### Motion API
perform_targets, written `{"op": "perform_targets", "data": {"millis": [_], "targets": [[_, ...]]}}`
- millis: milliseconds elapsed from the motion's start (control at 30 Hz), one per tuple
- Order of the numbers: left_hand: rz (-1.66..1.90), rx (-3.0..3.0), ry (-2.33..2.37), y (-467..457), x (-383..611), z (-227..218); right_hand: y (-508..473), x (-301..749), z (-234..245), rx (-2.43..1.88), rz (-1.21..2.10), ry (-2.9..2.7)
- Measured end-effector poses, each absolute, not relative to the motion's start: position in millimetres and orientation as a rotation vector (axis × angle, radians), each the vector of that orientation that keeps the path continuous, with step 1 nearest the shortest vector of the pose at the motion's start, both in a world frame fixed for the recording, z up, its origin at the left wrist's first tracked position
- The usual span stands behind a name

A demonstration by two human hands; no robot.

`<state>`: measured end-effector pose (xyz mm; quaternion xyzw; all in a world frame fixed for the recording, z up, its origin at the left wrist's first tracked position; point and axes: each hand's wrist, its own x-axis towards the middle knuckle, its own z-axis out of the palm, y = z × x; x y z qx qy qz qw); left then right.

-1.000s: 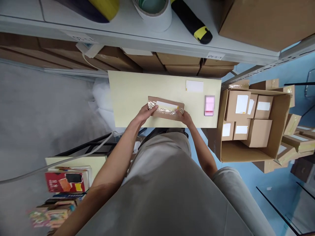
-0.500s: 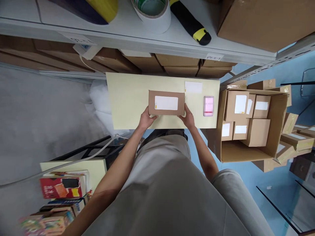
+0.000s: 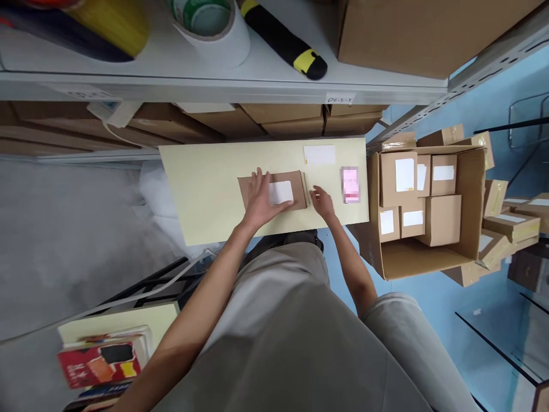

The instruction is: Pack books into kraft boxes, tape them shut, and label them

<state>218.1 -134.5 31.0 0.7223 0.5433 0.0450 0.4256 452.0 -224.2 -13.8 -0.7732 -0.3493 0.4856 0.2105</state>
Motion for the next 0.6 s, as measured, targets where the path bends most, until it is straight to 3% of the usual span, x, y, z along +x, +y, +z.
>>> {"op": "perform_targets", "data": {"millis": [267, 467, 600], "targets": [[-0.036, 1.863, 1.389, -120.7, 261.3, 17.0, -217.6, 423.6, -27.3, -2.105, 1.273, -0.962], [0.203, 1.788, 1.443, -76.7, 301.6, 5.7, -183.3, 485.6, -43.0, -2.174, 0.991, -0.858], [0.06, 1.608, 1.538, -36.5, 352.6, -23.0, -141.7, 518.3, -60.0, -2.246, 0.888, -0.853]]}}
